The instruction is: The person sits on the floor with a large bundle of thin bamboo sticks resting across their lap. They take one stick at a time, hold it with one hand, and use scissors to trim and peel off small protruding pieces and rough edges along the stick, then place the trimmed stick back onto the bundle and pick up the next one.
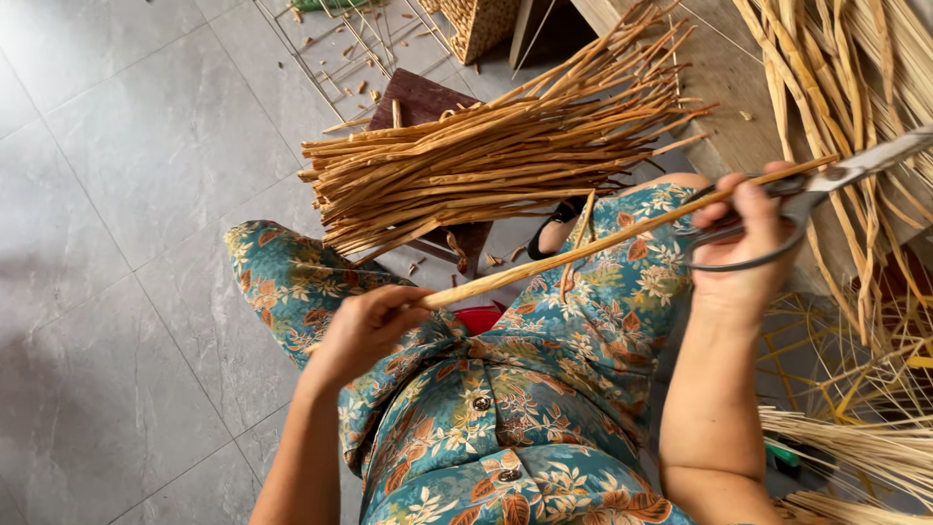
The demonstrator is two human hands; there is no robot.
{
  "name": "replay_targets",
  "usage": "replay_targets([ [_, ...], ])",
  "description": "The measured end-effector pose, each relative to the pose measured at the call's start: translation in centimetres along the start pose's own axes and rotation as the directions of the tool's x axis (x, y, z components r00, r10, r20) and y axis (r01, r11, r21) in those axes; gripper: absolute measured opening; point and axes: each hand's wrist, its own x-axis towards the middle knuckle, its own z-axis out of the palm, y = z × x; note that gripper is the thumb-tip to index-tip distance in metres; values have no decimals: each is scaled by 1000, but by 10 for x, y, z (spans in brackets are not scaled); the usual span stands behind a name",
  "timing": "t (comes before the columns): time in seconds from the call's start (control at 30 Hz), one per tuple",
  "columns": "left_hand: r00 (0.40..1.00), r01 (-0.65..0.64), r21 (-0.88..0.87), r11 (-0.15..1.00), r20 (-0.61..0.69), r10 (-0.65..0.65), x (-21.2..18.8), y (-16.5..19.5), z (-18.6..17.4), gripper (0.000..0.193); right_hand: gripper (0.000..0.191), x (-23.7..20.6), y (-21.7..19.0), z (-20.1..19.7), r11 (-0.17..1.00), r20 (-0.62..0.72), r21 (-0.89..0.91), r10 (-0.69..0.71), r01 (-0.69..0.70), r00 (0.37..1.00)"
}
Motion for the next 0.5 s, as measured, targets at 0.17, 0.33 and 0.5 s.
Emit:
replay_targets([
  [0.17, 987, 155, 52, 987, 28, -156, 13, 1, 6, 28, 40, -10, 6, -7, 1000, 99, 22, 13, -15, 995],
  [0.33, 993, -108, 13, 994, 52, 108, 36, 9, 39, 27, 40, -36, 39, 31, 963, 236, -98, 268, -251, 934],
  [0.5, 991, -86, -9, 996, -100, 84, 46, 0, 37, 34, 33, 1, 32, 26, 967, 121, -204, 180, -153, 976],
])
